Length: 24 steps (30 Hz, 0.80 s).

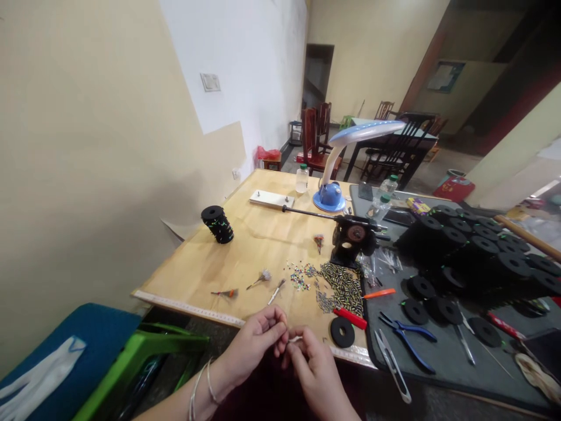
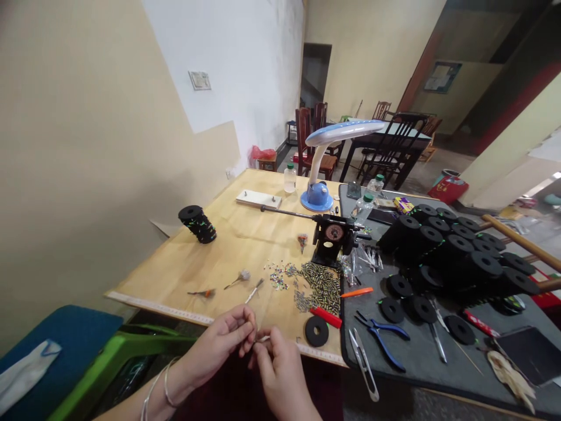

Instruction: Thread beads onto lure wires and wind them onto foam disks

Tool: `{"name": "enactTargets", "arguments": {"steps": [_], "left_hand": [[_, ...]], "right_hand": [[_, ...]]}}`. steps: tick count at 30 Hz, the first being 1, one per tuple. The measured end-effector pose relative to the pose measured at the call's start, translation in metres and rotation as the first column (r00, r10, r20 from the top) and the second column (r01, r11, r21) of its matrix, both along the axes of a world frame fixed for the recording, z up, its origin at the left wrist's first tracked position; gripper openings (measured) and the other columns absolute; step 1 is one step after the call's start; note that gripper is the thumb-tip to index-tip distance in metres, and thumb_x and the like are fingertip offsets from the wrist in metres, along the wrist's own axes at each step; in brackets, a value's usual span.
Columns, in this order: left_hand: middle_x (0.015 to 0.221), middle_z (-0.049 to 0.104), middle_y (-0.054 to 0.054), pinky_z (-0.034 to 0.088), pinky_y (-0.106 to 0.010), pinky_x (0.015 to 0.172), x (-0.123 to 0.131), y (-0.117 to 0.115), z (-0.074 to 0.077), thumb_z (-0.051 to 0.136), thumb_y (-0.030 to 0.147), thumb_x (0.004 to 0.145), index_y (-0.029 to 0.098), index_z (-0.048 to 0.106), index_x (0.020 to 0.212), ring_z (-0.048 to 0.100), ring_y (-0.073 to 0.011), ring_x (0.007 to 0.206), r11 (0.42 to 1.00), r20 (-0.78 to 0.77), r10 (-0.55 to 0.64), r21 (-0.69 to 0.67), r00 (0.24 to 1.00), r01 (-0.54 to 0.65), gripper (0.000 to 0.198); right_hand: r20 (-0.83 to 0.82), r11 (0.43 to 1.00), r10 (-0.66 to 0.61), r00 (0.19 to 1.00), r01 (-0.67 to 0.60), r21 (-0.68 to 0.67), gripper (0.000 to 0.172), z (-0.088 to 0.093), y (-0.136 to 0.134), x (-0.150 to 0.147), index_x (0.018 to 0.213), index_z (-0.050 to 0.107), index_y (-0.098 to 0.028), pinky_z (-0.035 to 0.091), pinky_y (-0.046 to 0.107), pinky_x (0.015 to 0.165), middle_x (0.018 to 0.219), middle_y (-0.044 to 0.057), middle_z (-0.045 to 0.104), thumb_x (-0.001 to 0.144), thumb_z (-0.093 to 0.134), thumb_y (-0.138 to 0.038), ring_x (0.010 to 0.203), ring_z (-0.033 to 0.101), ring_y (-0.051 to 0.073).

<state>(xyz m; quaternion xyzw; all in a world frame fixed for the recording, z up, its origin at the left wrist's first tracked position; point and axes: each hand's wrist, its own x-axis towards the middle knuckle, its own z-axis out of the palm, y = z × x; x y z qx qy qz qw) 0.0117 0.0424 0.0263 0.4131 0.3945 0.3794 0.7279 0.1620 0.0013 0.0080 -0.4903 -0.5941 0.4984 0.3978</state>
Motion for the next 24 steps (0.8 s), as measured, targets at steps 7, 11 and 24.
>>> {"name": "enactTargets", "arguments": {"steps": [7, 11, 24], "left_hand": [[0.056, 0.055, 0.004, 0.030, -0.015, 0.045, -0.009, 0.005, 0.008, 0.075, 0.032, 0.073, 0.015, 0.052, 0.073, 0.043, -0.0046, 0.047, 0.989, 0.241, 0.025, -0.148, 0.970, 0.011, 0.028], [0.058, 0.054, 0.004, 0.029, -0.012, 0.044, -0.016, 0.009, 0.016, 0.078, 0.021, 0.071, 0.014, 0.055, 0.075, 0.045, -0.0031, 0.048, 0.967, 0.480, 0.080, -0.251, 0.874, 0.050, 0.024], [0.058, 0.052, 0.003, 0.038, -0.008, 0.042, -0.031, 0.015, 0.042, 0.077, 0.004, 0.066, 0.010, 0.061, 0.071, 0.048, -0.0016, 0.047, 0.945, 0.679, 0.236, -0.326, 0.695, -0.002, 0.018]], "right_hand": [[0.298, 0.972, -0.017, 0.955, -0.054, 0.227, 0.021, 0.005, 0.004, 0.000, 0.078, 0.058, -0.020, 0.039, 0.022, 0.059, 0.068, 0.001, 0.066, 0.093, 0.044, -0.021, 0.061, 0.060, 0.016], [0.349, 0.952, -0.089, 0.933, -0.023, 0.305, 0.020, 0.006, 0.005, 0.002, 0.078, 0.058, -0.021, 0.040, 0.022, 0.061, 0.070, 0.001, 0.067, 0.093, 0.045, -0.020, 0.064, 0.062, 0.016], [0.580, 0.892, -0.263, 0.771, -0.034, 0.450, 0.017, -0.021, 0.019, 0.032, 0.084, 0.062, -0.021, 0.040, 0.031, 0.069, 0.085, 0.006, 0.062, 0.089, 0.047, -0.015, 0.076, 0.057, 0.021]]}}
